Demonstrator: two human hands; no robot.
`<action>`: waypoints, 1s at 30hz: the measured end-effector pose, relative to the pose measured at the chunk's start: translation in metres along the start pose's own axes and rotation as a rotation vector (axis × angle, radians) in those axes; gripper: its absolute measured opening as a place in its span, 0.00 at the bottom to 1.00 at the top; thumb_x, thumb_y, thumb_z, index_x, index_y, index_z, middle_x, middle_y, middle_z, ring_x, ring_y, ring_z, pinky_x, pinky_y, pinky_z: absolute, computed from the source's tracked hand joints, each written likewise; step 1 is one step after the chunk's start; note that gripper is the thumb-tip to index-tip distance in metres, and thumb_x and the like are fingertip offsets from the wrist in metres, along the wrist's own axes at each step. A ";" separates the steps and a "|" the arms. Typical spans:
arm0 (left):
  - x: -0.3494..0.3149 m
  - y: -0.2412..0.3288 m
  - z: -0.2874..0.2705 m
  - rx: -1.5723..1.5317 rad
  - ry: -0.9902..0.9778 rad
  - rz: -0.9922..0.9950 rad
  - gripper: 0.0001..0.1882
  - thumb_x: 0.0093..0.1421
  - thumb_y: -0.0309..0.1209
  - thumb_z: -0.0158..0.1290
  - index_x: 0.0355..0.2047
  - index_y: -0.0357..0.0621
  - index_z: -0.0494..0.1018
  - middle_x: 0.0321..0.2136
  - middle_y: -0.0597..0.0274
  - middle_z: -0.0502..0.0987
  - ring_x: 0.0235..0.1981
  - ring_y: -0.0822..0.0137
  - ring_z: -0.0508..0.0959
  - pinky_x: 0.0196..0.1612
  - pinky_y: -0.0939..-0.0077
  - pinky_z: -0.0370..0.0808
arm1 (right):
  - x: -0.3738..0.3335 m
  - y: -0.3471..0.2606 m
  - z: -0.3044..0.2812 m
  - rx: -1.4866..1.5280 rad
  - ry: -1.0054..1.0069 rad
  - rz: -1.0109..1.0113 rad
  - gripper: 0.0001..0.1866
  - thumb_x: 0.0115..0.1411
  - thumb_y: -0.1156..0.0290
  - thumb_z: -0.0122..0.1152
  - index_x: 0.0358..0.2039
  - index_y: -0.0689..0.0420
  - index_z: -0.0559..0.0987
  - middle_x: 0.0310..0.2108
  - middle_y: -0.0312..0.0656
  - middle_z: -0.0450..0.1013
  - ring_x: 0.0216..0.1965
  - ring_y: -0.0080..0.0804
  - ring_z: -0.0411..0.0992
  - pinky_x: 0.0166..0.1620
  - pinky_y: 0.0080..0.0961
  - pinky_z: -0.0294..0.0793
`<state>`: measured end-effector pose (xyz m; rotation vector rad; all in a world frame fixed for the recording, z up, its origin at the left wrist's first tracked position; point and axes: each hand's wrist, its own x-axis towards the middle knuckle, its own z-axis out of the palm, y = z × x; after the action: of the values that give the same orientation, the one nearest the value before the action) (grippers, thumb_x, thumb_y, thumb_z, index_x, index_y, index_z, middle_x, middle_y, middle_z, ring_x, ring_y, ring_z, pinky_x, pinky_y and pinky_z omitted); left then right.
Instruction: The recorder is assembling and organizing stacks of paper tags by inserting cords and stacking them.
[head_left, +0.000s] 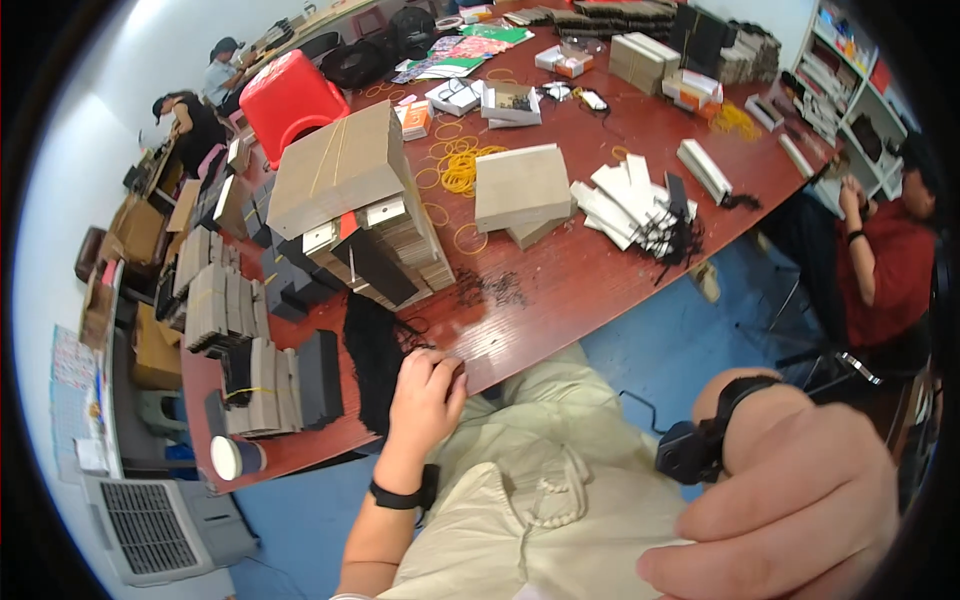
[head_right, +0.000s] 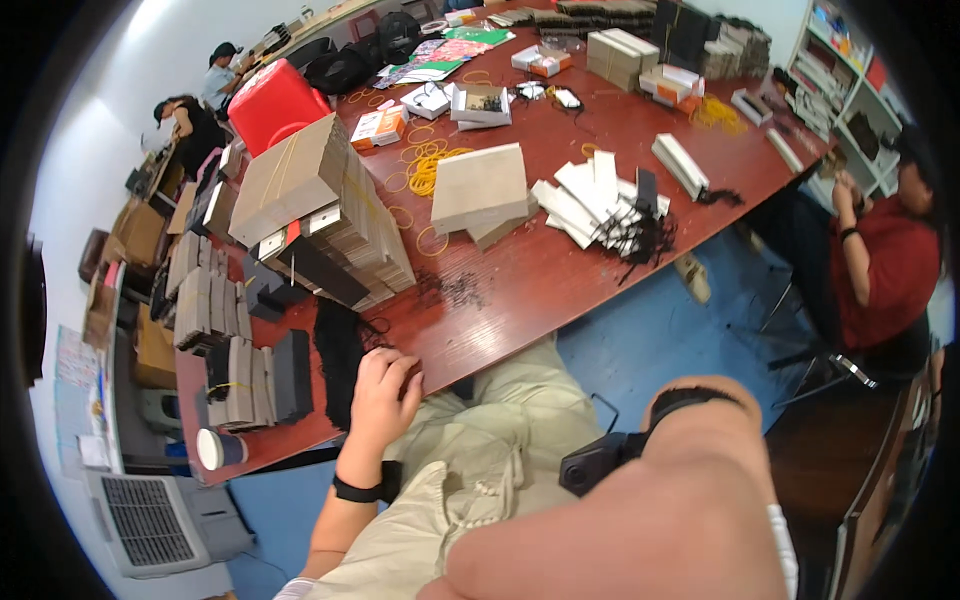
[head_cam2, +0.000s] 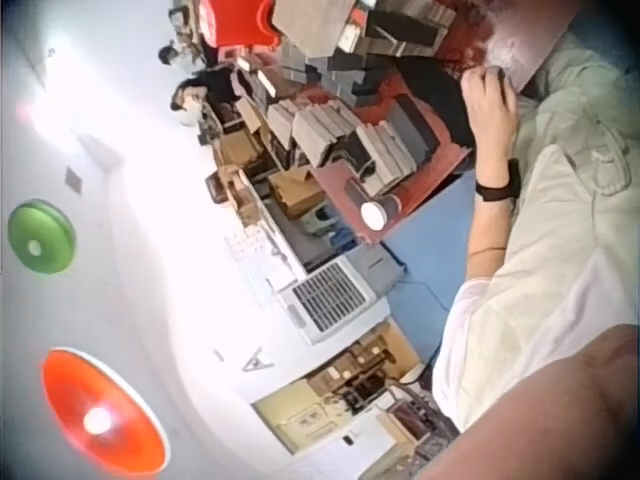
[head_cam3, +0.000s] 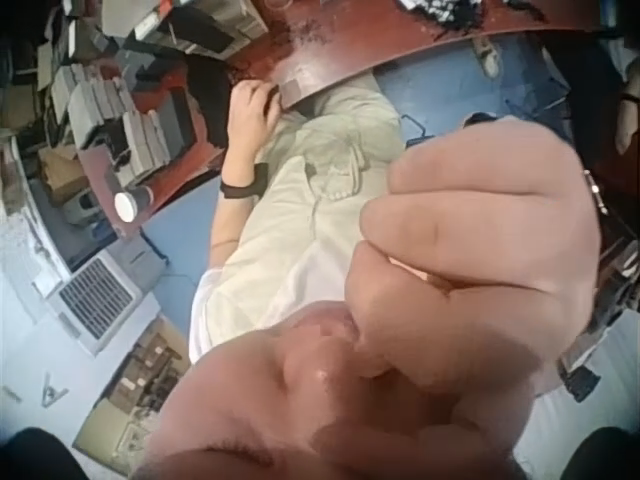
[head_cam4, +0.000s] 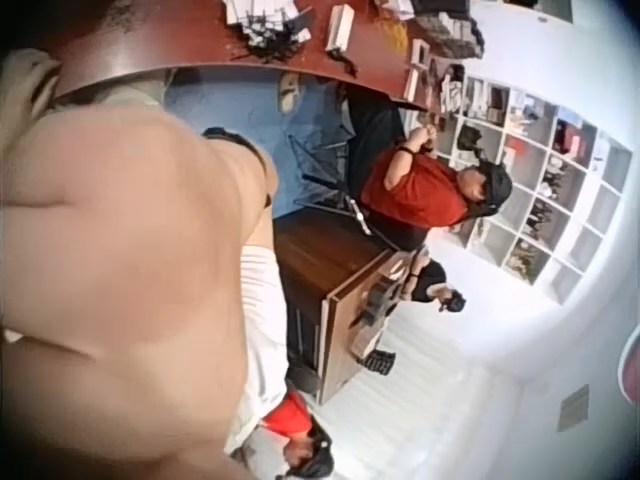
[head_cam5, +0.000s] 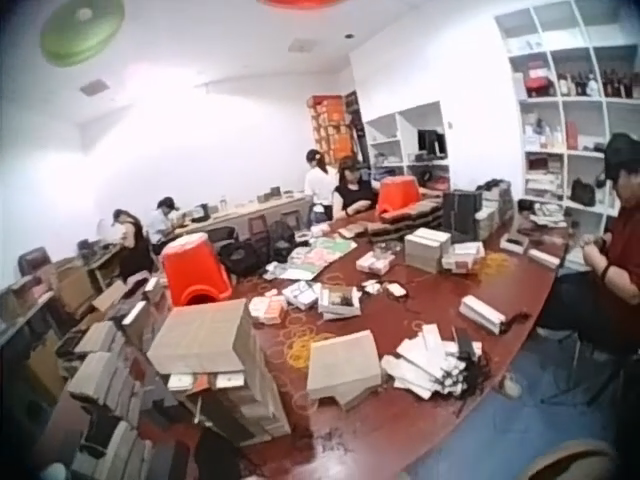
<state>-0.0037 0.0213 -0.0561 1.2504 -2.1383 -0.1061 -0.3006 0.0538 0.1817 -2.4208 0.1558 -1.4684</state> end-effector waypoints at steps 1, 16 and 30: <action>0.000 0.000 0.001 -0.006 0.001 0.005 0.13 0.49 0.23 0.60 0.36 0.38 0.75 0.35 0.52 0.73 0.41 0.50 0.73 0.45 0.60 0.71 | 0.002 0.001 0.000 0.030 -0.007 -0.043 0.11 0.51 0.67 0.54 0.27 0.63 0.76 0.27 0.46 0.76 0.24 0.37 0.72 0.30 0.27 0.72; 0.001 0.000 0.009 -0.009 -0.004 0.027 0.13 0.49 0.22 0.60 0.37 0.38 0.75 0.35 0.54 0.72 0.41 0.51 0.73 0.45 0.61 0.71 | -0.020 0.028 0.035 0.132 0.110 -0.477 0.15 0.60 0.80 0.48 0.18 0.63 0.78 0.23 0.44 0.78 0.23 0.30 0.76 0.31 0.16 0.76; 0.004 -0.007 -0.002 0.046 -0.009 0.024 0.07 0.48 0.22 0.60 0.30 0.41 0.76 0.27 0.58 0.75 0.35 0.54 0.74 0.40 0.61 0.71 | -0.005 0.020 -0.100 -0.037 -1.224 0.088 0.09 0.54 0.67 0.64 0.30 0.59 0.82 0.25 0.38 0.74 0.23 0.28 0.71 0.29 0.29 0.72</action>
<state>0.0014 0.0153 -0.0548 1.2517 -2.1738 -0.0524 -0.3895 0.0159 0.2138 -2.8073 0.0018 0.2091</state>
